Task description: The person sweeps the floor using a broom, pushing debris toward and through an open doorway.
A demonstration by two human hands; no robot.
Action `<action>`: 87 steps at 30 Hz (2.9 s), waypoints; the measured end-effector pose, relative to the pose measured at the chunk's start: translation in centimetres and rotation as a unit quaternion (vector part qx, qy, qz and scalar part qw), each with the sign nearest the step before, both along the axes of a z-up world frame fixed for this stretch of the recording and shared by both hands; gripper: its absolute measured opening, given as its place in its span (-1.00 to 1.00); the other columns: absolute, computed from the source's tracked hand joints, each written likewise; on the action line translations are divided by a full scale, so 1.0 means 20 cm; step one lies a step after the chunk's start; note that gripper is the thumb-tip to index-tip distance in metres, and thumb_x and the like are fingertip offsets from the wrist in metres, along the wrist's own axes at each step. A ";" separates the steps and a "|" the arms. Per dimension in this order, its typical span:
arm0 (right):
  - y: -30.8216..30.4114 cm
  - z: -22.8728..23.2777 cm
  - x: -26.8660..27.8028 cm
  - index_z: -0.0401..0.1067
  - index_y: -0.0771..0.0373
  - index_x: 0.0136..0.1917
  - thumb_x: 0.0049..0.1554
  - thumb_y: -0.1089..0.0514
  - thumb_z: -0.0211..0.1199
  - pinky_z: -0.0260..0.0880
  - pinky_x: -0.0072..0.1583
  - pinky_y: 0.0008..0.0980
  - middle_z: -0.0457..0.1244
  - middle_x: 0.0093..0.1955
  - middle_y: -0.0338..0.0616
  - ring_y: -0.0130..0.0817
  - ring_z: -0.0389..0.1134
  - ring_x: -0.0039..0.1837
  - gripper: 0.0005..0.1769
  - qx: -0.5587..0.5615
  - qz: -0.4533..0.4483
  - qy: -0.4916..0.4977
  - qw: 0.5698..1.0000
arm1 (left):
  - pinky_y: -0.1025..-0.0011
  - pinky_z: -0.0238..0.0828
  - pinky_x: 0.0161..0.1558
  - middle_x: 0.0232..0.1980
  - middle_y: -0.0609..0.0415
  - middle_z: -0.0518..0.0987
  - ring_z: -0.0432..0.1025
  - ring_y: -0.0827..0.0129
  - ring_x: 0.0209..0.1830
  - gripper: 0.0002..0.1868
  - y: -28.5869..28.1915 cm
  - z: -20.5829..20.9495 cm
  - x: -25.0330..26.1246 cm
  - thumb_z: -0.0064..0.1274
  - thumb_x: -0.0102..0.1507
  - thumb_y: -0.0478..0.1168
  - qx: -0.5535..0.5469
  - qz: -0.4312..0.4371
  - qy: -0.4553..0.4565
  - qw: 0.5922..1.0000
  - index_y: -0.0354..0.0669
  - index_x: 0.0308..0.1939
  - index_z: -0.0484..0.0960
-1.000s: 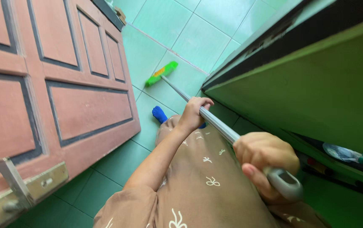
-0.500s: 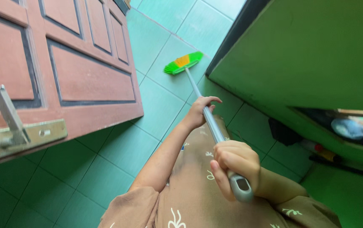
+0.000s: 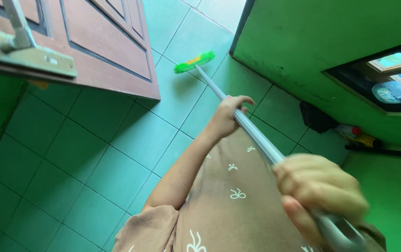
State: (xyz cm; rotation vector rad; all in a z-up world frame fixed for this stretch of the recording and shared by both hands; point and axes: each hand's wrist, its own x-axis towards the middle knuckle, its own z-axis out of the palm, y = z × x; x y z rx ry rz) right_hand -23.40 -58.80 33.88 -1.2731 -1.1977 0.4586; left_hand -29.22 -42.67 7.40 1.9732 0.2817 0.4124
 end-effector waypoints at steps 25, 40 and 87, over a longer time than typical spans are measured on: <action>-1.65 -0.19 -0.45 0.14 0.25 -0.38 -0.06 0.54 0.15 0.22 -0.27 -0.30 0.08 -0.44 -0.11 -0.22 0.20 -0.41 -0.70 -0.057 0.076 -0.044 0.994 | 0.22 0.33 -0.09 -0.39 0.04 0.43 0.34 0.14 -0.28 -0.75 -1.75 -0.22 -0.42 -0.01 0.27 -0.40 -0.022 -0.001 -0.039 0.999 -0.05 -0.01 0.60; -2.26 -0.21 -0.93 0.11 0.19 -0.42 -0.08 0.52 0.20 0.03 -0.35 -0.28 0.01 -0.48 -0.18 -0.27 0.09 -0.47 -0.65 -0.014 0.108 -0.050 0.993 | 0.26 0.39 -0.13 -0.41 0.05 0.46 0.38 0.20 -0.30 -0.75 -2.37 -0.18 -0.95 0.02 0.23 -0.41 -0.016 0.014 -0.017 1.000 -0.08 -0.04 0.63; -3.01 -1.38 0.45 0.25 0.36 -0.28 0.09 0.50 0.17 0.40 -0.06 -0.24 0.23 -0.24 -0.01 -0.13 0.33 -0.17 -0.81 0.030 0.092 -0.082 0.992 | 0.14 0.21 0.44 0.37 -0.33 0.45 0.22 -0.24 0.48 -0.56 -3.24 -0.61 0.28 0.17 0.02 -0.44 0.082 0.148 0.023 0.985 -0.22 0.00 0.57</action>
